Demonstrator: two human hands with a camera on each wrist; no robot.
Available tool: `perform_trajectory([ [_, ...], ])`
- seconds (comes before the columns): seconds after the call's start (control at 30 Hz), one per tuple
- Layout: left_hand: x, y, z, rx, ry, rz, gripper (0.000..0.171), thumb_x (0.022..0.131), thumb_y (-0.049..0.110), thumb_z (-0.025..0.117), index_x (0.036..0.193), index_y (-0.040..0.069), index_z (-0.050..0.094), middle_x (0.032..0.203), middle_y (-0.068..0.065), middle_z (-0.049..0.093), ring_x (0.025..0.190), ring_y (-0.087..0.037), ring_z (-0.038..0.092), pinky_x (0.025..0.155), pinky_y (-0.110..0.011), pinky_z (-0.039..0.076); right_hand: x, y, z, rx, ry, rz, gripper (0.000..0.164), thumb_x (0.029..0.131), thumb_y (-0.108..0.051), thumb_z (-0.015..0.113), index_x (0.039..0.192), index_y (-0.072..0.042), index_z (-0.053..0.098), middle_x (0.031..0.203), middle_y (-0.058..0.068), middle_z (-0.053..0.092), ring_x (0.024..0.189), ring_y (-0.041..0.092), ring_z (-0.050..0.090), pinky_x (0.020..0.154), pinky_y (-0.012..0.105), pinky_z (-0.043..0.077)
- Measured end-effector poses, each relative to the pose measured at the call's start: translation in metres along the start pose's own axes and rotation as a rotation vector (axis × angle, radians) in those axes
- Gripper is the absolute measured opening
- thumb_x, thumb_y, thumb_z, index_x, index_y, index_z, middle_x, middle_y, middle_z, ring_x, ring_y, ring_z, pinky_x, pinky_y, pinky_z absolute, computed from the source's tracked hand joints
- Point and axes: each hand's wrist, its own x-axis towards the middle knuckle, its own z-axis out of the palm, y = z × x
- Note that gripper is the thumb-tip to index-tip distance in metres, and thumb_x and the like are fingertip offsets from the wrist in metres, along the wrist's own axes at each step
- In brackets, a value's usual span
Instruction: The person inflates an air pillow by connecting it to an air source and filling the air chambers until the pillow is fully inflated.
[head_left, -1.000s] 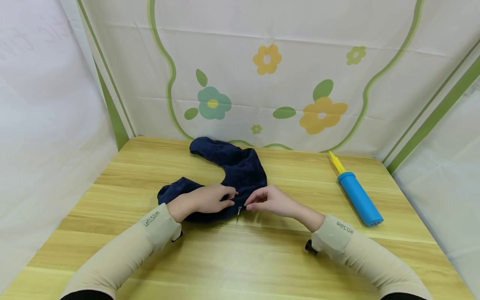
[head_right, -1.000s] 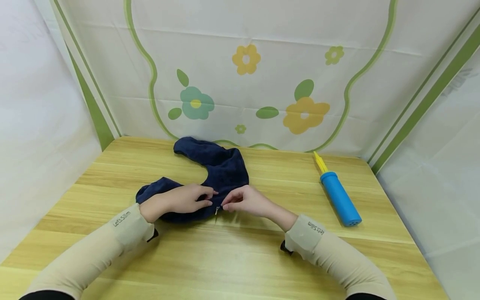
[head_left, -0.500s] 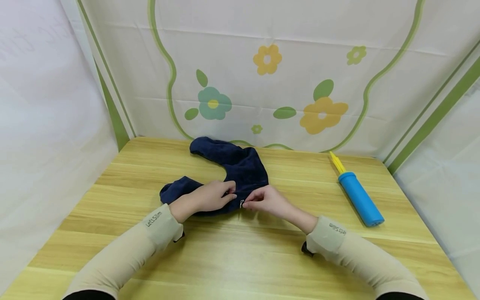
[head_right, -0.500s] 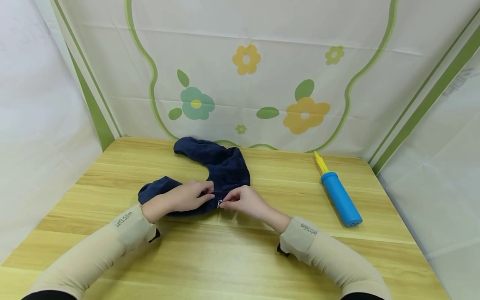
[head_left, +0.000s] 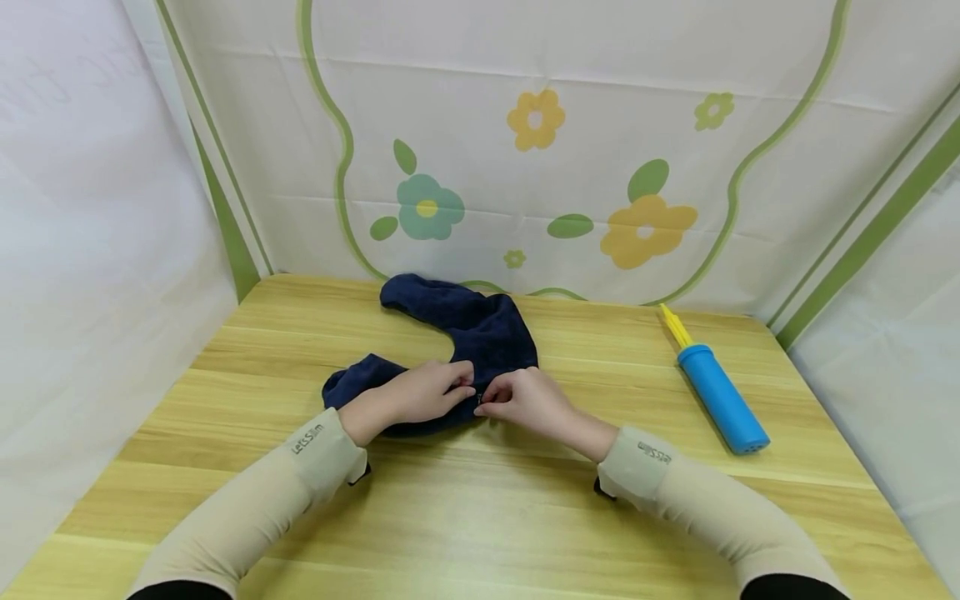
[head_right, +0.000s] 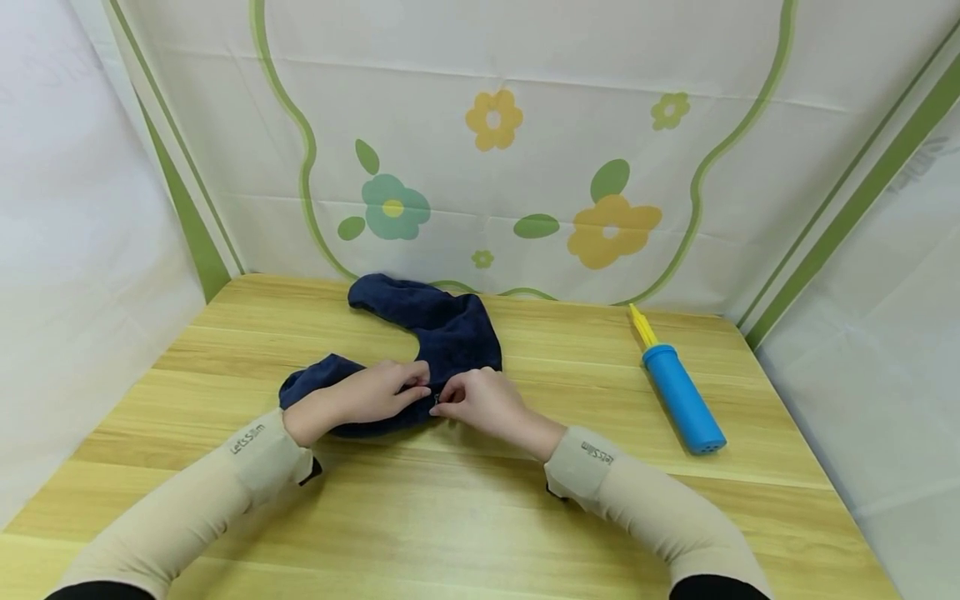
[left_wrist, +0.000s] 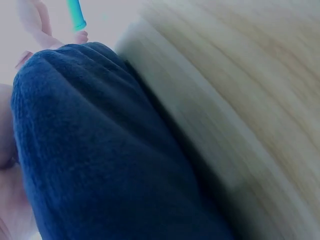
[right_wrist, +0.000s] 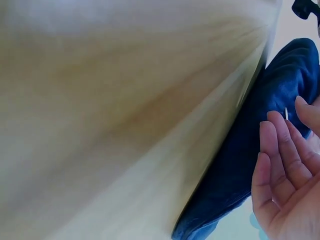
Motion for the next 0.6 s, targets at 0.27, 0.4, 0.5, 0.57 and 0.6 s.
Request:
perform_trajectory([
  [0.27,0.0002,0.0011,-0.0025,-0.026,0.009,-0.010,0.013,0.108,0.020,0.057,0.096,0.016,0.055,0.065,0.006,0.042,0.052,-0.007,0.038,0.056,-0.025,0.034,0.0059,-0.0038,-0.0009,-0.114,0.036,0.011,0.014,0.087,-0.031,0.085,0.083,-0.019,0.078,0.067,-0.015,0.067,0.056,-0.003,0.056,0.052,0.022,0.046],
  [0.4,-0.0004,0.0022,-0.0038,-0.038,0.009,-0.004,0.013,0.108,0.020,0.057,0.096,0.015,0.055,0.065,0.007,0.041,0.052,-0.007,0.037,0.056,-0.025,0.033,0.0067,-0.0040,0.0000,-0.141,0.051,-0.001,0.014,0.087,-0.030,0.084,0.083,-0.019,0.077,0.068,-0.014,0.068,0.055,-0.004,0.055,0.050,0.021,0.045],
  [0.5,-0.0005,0.0022,-0.0041,-0.037,0.014,0.009,0.013,0.108,0.020,0.057,0.095,0.015,0.055,0.065,0.007,0.041,0.053,-0.007,0.036,0.057,-0.025,0.033,0.0073,-0.0037,0.0007,-0.147,0.058,-0.007,0.013,0.087,-0.027,0.084,0.084,-0.017,0.077,0.068,-0.014,0.068,0.054,-0.004,0.054,0.049,0.020,0.044],
  [0.57,-0.0006,0.0021,-0.0042,-0.031,0.013,0.018,0.013,0.107,0.019,0.058,0.095,0.015,0.055,0.065,0.007,0.040,0.053,-0.007,0.036,0.057,-0.025,0.033,0.0075,-0.0031,0.0004,-0.138,0.050,-0.004,0.011,0.088,-0.024,0.084,0.083,-0.016,0.077,0.067,-0.013,0.067,0.054,-0.004,0.053,0.049,0.021,0.044],
  [0.6,-0.0007,0.0019,-0.0042,-0.026,0.012,0.022,0.013,0.107,0.019,0.058,0.095,0.015,0.055,0.065,0.007,0.040,0.053,-0.007,0.036,0.057,-0.025,0.033,0.0077,-0.0028,0.0001,-0.133,0.042,0.000,0.010,0.088,-0.023,0.084,0.083,-0.016,0.077,0.067,-0.013,0.067,0.054,-0.004,0.054,0.049,0.021,0.044],
])
